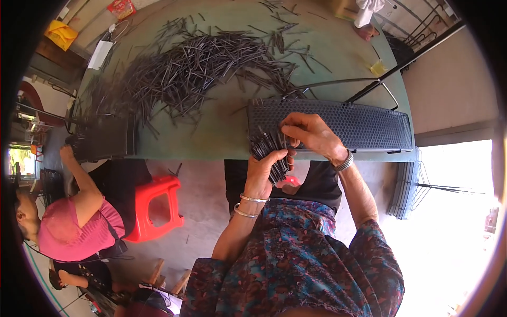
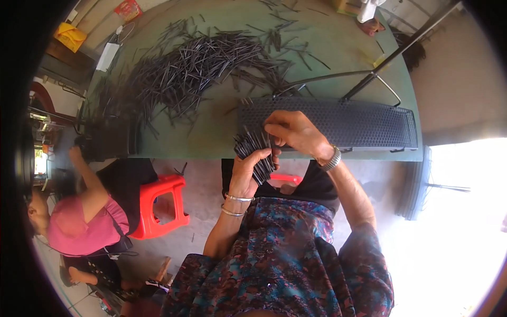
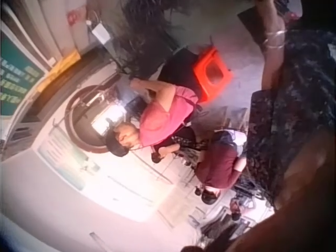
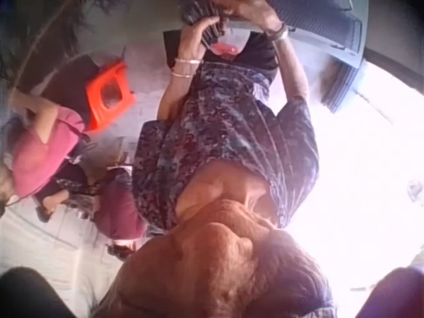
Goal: Inserting thin metal rods into a perforated component frame.
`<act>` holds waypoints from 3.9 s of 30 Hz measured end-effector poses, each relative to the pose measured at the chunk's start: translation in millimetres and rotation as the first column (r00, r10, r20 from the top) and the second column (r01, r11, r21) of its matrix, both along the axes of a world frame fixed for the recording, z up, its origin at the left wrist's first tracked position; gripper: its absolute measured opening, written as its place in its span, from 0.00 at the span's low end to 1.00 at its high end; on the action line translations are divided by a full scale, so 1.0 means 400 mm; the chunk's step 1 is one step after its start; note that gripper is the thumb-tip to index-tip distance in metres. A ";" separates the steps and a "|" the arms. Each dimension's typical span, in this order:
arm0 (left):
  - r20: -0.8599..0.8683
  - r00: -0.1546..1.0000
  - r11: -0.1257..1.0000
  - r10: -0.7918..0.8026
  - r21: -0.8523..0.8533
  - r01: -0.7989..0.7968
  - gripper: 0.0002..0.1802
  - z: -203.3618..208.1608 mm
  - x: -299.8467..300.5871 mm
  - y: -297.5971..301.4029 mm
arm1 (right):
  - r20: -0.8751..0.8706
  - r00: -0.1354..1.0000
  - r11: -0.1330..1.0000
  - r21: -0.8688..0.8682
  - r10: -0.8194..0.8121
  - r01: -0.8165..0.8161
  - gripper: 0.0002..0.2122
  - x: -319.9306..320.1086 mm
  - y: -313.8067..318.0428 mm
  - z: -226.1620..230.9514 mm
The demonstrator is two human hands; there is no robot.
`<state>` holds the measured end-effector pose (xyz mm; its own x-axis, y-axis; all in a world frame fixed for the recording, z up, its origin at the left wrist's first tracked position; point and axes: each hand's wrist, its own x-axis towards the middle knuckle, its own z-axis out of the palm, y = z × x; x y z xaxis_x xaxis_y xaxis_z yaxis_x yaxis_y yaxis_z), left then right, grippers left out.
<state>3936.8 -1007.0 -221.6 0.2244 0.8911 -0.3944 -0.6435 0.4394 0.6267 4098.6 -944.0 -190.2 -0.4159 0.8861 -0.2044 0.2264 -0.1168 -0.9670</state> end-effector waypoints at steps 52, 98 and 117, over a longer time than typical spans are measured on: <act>-0.177 0.977 0.993 0.115 -0.006 -0.117 0.07 -0.055 -0.022 -0.006 | -0.055 0.951 0.932 0.191 -0.304 0.309 0.06 -0.043 0.061 0.028; 0.142 0.989 0.972 0.041 -0.234 -0.007 0.06 -0.108 -0.004 -0.051 | 0.181 0.958 0.801 0.594 -0.220 0.072 0.05 -0.029 0.180 -0.004; 0.058 0.998 0.991 -0.022 -0.133 0.030 0.09 -0.103 -0.026 0.007 | 0.217 0.953 0.790 0.612 -0.210 0.034 0.05 -0.021 0.196 -0.013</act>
